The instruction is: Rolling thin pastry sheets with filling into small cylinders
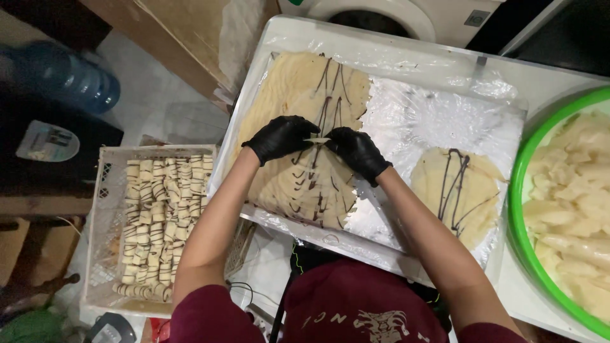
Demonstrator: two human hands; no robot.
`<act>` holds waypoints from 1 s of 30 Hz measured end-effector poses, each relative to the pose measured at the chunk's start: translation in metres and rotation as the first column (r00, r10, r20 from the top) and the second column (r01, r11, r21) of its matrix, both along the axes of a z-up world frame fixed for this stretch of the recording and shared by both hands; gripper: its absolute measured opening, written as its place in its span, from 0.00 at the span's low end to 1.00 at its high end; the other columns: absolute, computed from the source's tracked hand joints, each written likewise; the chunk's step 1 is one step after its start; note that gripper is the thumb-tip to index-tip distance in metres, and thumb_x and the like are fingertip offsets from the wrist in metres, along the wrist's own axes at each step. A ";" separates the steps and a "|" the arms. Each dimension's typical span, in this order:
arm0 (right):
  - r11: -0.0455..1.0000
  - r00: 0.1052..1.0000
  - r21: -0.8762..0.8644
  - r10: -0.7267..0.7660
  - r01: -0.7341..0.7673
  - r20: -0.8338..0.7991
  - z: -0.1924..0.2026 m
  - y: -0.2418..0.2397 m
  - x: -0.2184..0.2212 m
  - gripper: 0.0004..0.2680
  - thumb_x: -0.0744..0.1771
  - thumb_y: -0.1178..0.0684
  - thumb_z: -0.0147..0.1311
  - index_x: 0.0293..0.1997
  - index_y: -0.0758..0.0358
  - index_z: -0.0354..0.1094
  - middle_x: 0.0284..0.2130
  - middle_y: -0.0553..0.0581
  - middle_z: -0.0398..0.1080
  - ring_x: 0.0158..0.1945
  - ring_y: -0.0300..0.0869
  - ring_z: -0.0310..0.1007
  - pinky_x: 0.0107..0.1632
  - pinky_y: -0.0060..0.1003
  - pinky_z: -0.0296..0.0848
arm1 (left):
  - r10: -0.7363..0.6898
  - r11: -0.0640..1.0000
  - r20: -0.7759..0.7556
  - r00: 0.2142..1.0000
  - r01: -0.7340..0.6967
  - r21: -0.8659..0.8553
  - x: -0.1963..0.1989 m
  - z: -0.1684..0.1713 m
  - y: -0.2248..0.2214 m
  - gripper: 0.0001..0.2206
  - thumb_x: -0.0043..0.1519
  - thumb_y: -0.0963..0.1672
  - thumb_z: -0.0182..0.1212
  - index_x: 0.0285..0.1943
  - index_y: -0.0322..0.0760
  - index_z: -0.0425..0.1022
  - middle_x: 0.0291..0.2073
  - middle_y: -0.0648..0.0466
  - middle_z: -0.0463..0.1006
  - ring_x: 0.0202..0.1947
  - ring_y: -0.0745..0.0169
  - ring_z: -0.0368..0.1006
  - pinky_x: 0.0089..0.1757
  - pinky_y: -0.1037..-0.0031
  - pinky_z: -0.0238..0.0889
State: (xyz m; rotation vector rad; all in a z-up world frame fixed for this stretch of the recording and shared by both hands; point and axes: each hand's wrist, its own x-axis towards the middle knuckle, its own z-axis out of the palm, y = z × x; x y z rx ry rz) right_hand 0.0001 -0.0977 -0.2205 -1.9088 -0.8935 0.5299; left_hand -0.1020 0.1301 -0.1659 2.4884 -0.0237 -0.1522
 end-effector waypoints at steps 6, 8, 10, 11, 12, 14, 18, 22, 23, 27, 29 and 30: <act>0.983 0.999 0.179 0.042 -0.041 0.000 0.004 -0.007 0.009 0.08 0.69 0.50 0.58 0.52 0.56 0.77 0.47 0.58 0.78 0.55 0.52 0.75 0.59 0.48 0.73 | 0.189 0.937 -0.130 0.973 -0.218 -0.274 -0.002 -0.038 0.013 0.18 0.62 0.54 0.66 0.55 0.45 0.82 0.52 0.57 0.82 0.56 0.50 0.75 0.59 0.64 0.64; 0.983 0.999 0.184 0.030 -0.023 -0.035 0.023 -0.005 0.005 0.08 0.70 0.49 0.57 0.52 0.56 0.77 0.47 0.59 0.78 0.55 0.53 0.75 0.59 0.49 0.72 | 0.148 0.986 -0.098 0.984 -0.155 -0.063 0.005 -0.050 0.021 0.18 0.61 0.55 0.66 0.54 0.47 0.81 0.51 0.57 0.82 0.54 0.51 0.76 0.58 0.61 0.66; 0.982 0.997 0.187 0.016 -0.002 -0.071 0.020 -0.005 0.006 0.08 0.70 0.49 0.55 0.52 0.56 0.77 0.47 0.60 0.78 0.55 0.54 0.75 0.59 0.50 0.72 | 0.099 0.985 -0.077 0.992 -0.086 0.152 0.009 -0.057 0.024 0.19 0.59 0.55 0.67 0.53 0.49 0.80 0.50 0.57 0.81 0.53 0.52 0.77 0.57 0.58 0.68; 0.980 0.996 0.195 0.046 -0.032 -0.071 0.008 -0.005 0.010 0.10 0.69 0.48 0.59 0.53 0.56 0.77 0.48 0.59 0.78 0.55 0.53 0.75 0.59 0.48 0.72 | 0.098 0.982 -0.063 0.993 -0.086 0.168 0.009 -0.056 0.023 0.21 0.59 0.57 0.65 0.55 0.48 0.78 0.49 0.56 0.81 0.53 0.50 0.76 0.58 0.57 0.68; 0.977 0.995 0.202 0.076 -0.060 -0.071 -0.004 -0.006 0.013 0.12 0.67 0.46 0.62 0.53 0.56 0.77 0.48 0.57 0.78 0.56 0.52 0.75 0.60 0.46 0.71 | 0.095 0.980 -0.051 0.994 -0.084 0.183 0.009 -0.056 0.022 0.23 0.60 0.58 0.64 0.57 0.48 0.77 0.48 0.54 0.80 0.53 0.49 0.76 0.58 0.56 0.67; 0.984 0.995 0.155 0.093 -0.088 -0.021 0.007 -0.007 0.010 0.16 0.63 0.47 0.68 0.54 0.57 0.76 0.47 0.59 0.78 0.55 0.52 0.75 0.60 0.47 0.71 | 0.079 0.981 -0.025 0.997 -0.073 0.180 0.013 -0.060 0.021 0.23 0.59 0.58 0.64 0.57 0.48 0.76 0.46 0.55 0.80 0.53 0.49 0.75 0.57 0.57 0.68; 0.991 0.996 0.096 0.090 -0.091 0.014 -0.037 -0.001 0.014 0.16 0.61 0.46 0.71 0.51 0.55 0.77 0.46 0.57 0.78 0.54 0.51 0.76 0.59 0.47 0.72 | 0.015 0.980 0.079 0.997 -0.031 0.197 0.009 -0.033 0.005 0.16 0.61 0.57 0.64 0.47 0.51 0.75 0.38 0.59 0.79 0.50 0.55 0.75 0.56 0.63 0.67; 0.985 0.996 0.168 0.050 -0.039 -0.067 -0.010 0.001 0.010 0.13 0.63 0.48 0.71 0.49 0.55 0.78 0.44 0.56 0.79 0.54 0.49 0.77 0.59 0.44 0.73 | -0.037 0.963 0.079 0.996 0.014 0.268 0.001 -0.014 -0.006 0.23 0.54 0.62 0.67 0.48 0.54 0.74 0.36 0.61 0.75 0.48 0.57 0.72 0.54 0.62 0.65; 0.984 0.999 0.170 0.046 -0.049 0.022 -0.011 0.002 0.012 0.12 0.64 0.48 0.69 0.50 0.55 0.78 0.44 0.55 0.79 0.53 0.49 0.77 0.58 0.43 0.73 | -0.070 0.955 0.094 0.993 0.039 0.294 0.003 -0.028 -0.001 0.16 0.59 0.58 0.64 0.46 0.53 0.75 0.37 0.59 0.77 0.48 0.56 0.73 0.53 0.63 0.66; 0.993 0.972 0.102 0.030 -0.055 0.233 -0.012 0.001 0.018 0.13 0.65 0.46 0.64 0.56 0.49 0.75 0.47 0.51 0.78 0.54 0.44 0.75 0.58 0.39 0.72 | -0.106 0.951 0.125 0.986 0.064 0.303 0.004 -0.038 0.013 0.11 0.64 0.53 0.62 0.45 0.48 0.78 0.41 0.56 0.80 0.50 0.54 0.75 0.53 0.64 0.67; 0.991 0.970 0.118 0.034 -0.064 0.241 0.005 -0.002 0.013 0.14 0.65 0.46 0.66 0.55 0.49 0.76 0.46 0.51 0.78 0.53 0.43 0.76 0.57 0.37 0.72 | -0.099 0.966 0.105 0.990 0.070 0.249 0.004 -0.025 0.012 0.11 0.65 0.52 0.62 0.46 0.48 0.79 0.41 0.55 0.80 0.50 0.53 0.75 0.53 0.62 0.68; 0.988 0.967 0.133 0.041 -0.076 0.251 0.013 -0.003 0.012 0.14 0.64 0.46 0.68 0.54 0.50 0.77 0.45 0.51 0.78 0.53 0.43 0.76 0.56 0.35 0.72 | -0.090 0.978 0.087 0.992 0.072 0.195 0.006 -0.018 0.012 0.10 0.65 0.52 0.62 0.47 0.48 0.79 0.41 0.55 0.81 0.50 0.51 0.75 0.53 0.60 0.69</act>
